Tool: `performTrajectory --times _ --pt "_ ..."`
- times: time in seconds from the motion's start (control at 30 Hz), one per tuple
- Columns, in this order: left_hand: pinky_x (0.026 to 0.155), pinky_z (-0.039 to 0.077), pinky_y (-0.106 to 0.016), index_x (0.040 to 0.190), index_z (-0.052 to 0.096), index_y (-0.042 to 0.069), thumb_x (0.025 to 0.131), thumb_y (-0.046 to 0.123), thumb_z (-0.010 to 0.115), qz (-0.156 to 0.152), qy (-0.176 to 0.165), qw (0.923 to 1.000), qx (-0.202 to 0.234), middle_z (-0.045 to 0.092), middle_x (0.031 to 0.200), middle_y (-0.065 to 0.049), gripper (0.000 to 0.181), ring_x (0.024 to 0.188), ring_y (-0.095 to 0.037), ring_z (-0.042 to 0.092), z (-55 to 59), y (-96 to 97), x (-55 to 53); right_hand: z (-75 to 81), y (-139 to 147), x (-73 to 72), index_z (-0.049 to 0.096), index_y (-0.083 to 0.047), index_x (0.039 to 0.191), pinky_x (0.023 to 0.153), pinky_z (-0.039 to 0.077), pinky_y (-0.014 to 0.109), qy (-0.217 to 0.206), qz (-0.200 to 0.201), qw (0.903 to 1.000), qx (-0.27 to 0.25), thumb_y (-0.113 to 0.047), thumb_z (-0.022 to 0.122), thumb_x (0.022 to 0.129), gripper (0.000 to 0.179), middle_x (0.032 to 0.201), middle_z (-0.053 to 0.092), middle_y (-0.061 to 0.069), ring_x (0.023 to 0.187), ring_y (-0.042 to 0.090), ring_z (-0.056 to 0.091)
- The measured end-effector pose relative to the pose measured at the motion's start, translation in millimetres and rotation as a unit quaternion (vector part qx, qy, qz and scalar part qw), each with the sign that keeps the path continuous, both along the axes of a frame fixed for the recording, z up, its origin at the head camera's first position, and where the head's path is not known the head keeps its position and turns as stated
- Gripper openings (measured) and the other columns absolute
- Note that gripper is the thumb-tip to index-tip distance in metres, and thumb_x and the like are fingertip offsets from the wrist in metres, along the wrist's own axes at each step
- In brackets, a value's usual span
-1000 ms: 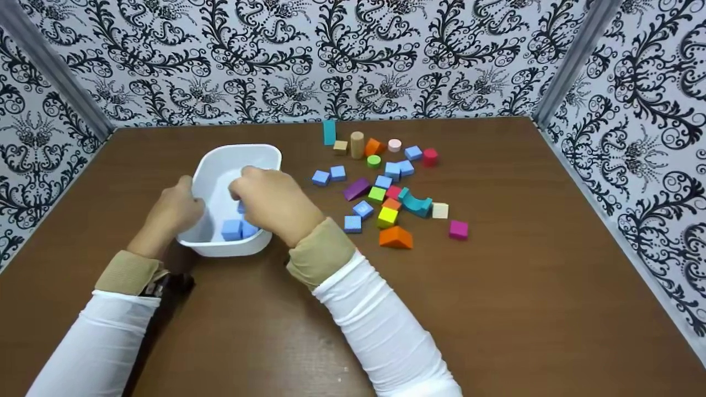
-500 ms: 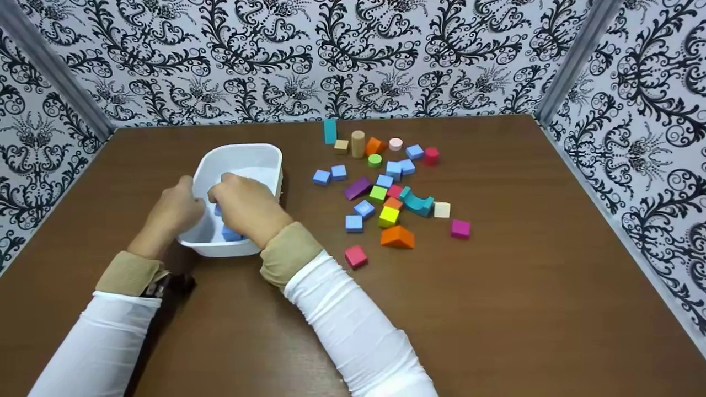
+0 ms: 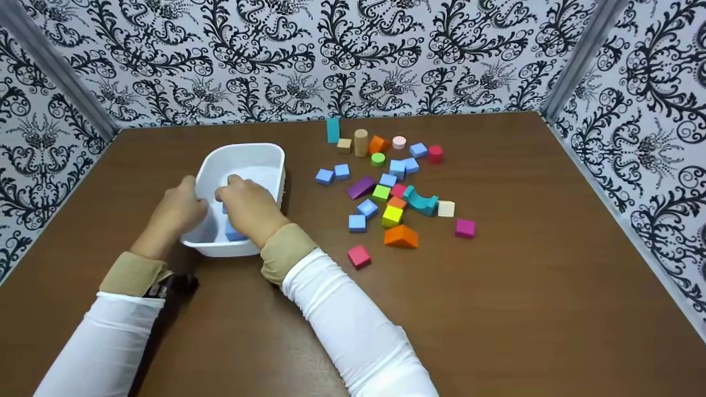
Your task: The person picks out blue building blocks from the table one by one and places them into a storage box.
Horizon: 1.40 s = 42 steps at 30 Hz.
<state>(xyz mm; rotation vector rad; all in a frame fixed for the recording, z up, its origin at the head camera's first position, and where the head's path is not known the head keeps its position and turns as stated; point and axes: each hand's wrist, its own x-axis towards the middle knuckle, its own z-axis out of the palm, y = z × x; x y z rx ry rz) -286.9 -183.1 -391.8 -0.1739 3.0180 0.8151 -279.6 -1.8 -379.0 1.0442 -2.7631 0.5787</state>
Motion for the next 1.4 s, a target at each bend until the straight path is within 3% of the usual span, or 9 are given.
performTrajectory --times 0.37,0.9,1.23,1.4 --pt "0.096 0.055 -0.062 0.148 0.039 -0.012 0.098 0.006 0.048 0.006 -0.014 0.9999 0.002 0.062 0.132 -0.037 0.054 0.117 -0.048 0.066 7.5 4.7 3.5 -1.5 0.9 -1.3 0.079 -0.011 0.127 0.091 0.054 0.034 -0.046 -0.002 0.9987 0.019 -0.005 0.071 0.098 0.031 0.11 0.067 0.008 0.095 0.022 0.063" --pt "0.094 0.055 -0.062 0.148 0.04 -0.012 0.097 0.005 0.048 0.005 -0.011 0.9999 0.0 0.062 0.13 -0.038 0.055 0.116 -0.049 0.067 5.5 2.8 5.2 -4.8 0.1 -0.5 0.079 -0.013 0.129 0.091 0.053 0.033 -0.055 0.006 0.9981 0.027 -0.01 0.072 0.1 0.03 0.11 0.066 0.007 0.095 0.02 0.063" --pt "0.095 0.054 -0.063 0.144 0.043 -0.013 0.096 0.005 0.048 0.002 -0.003 1.0 0.001 0.063 0.128 -0.039 0.052 0.116 -0.051 0.067 3.8 1.8 3.2 -5.4 0.0 -1.6 0.077 -0.011 0.131 0.093 0.054 0.034 -0.057 0.008 0.9979 0.028 -0.007 0.073 0.099 0.032 0.114 0.067 0.008 0.098 0.021 0.064" --pt "0.092 0.055 -0.061 0.145 0.042 -0.011 0.096 0.008 0.05 0.005 -0.009 0.9999 0.0 0.063 0.128 -0.037 0.054 0.113 -0.048 0.068 -5.6 -2.8 -6.8 -5.6 -0.2 -2.0 0.077 -0.009 0.13 0.096 0.054 0.035 -0.06 0.009 0.9978 0.026 -0.008 0.074 0.099 0.032 0.116 0.068 0.009 0.1 0.022 0.066"
